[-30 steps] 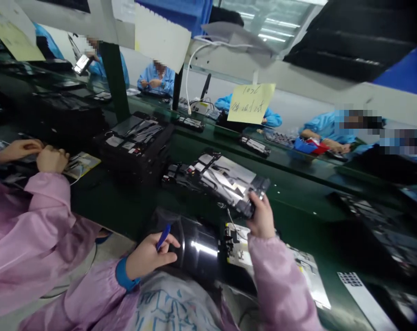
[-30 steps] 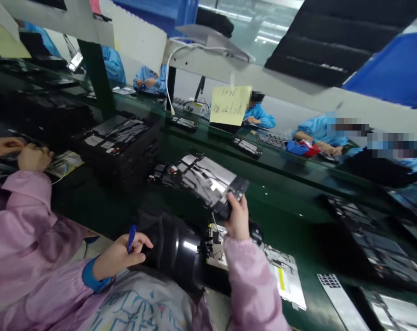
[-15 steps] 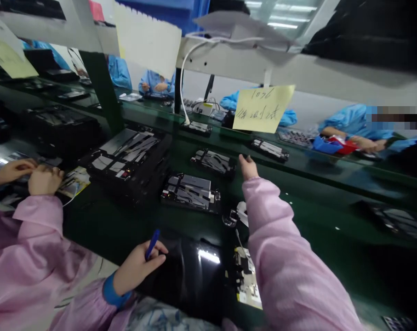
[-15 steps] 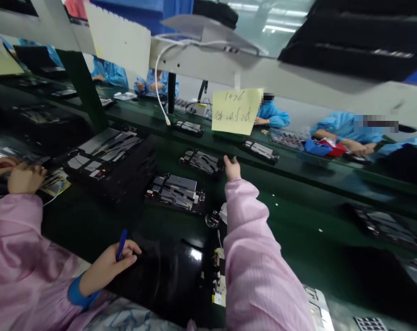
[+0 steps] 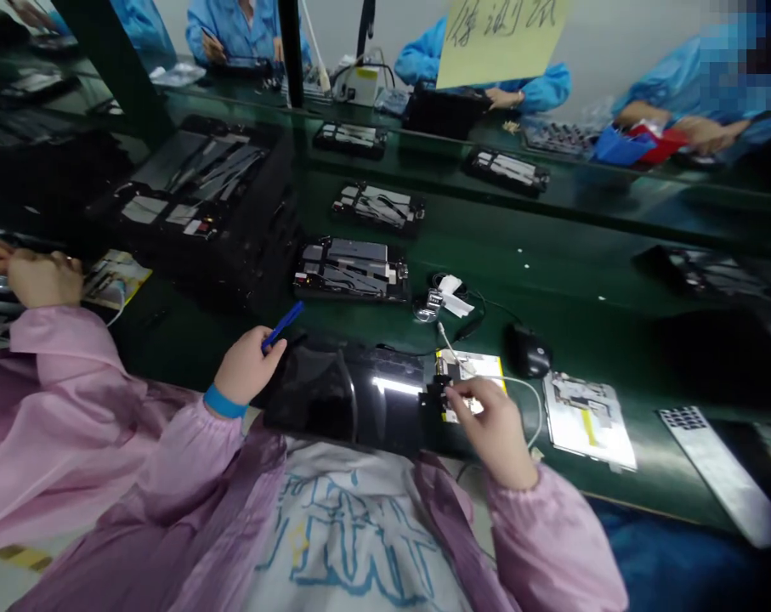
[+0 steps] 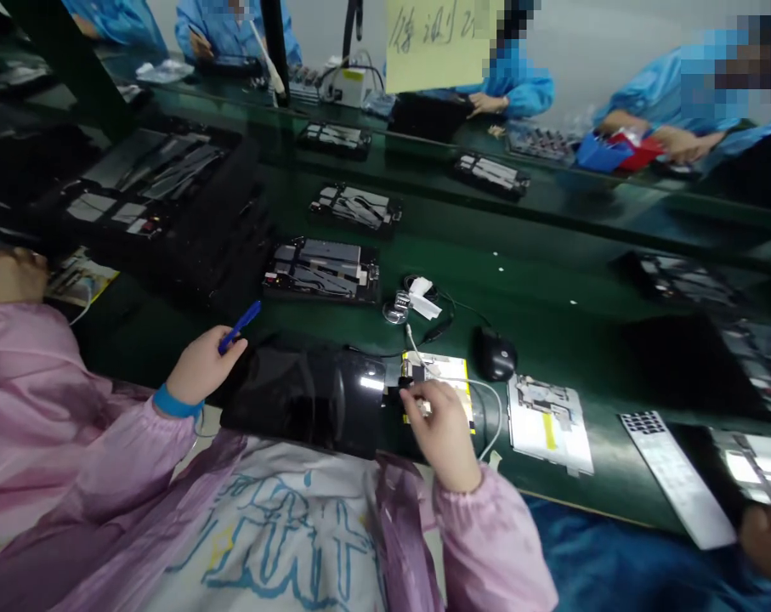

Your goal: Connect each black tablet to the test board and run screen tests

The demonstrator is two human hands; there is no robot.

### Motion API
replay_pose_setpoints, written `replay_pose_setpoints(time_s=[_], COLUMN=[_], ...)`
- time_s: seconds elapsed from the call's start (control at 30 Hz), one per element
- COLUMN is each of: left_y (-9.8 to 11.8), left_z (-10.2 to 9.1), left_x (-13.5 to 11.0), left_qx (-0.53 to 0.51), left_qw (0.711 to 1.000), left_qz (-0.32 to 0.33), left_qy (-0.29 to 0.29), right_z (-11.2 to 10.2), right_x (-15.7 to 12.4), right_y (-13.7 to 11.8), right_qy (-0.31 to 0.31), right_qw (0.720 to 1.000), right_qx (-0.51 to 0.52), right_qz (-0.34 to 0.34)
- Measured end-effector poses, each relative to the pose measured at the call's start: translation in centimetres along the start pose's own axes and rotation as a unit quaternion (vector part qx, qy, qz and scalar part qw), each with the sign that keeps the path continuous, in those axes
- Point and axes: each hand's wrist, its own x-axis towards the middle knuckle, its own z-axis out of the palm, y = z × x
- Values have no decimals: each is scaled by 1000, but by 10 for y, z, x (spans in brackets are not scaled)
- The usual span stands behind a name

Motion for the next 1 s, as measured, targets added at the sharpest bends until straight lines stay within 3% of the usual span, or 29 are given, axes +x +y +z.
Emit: replay_pose_setpoints(time_s=[0.13, 0.33, 0.43, 0.5, 0.6, 0.73, 0.87, 1.0], left_y=[-7, 0, -2, -5, -1, 17, 32, 33], left_z=[8, 11, 7, 3, -2, -2, 6, 14], left_x=[1, 6, 12, 14, 11, 6, 13, 30], left_qx=[-42, -64, -84, -129, -245, -372, -439, -452], left_qw=[998, 995, 992, 984, 950, 899, 873, 859], left_qz=[-36, -71, -80, -96, -151, -207, -203, -207], left_qy=[-34, -31, -44, -73, -123, -104, -67, -121], right_z=[19, 34, 27, 19, 8, 12, 21, 25], right_x=[-37, -52, -43, -29, -3, 19, 17, 14], right_y=[-1, -13, -8, 5, 34, 62, 66, 60], right_qy=[-53, -97, -92, -30, 67, 54, 37, 36], right_qw=[997, 994, 995, 996, 987, 987, 982, 961], right_qx=[13, 9, -3, -59, -126, -145, -185, -275], right_qz=[57, 49, 37, 55, 68, 39, 25, -14])
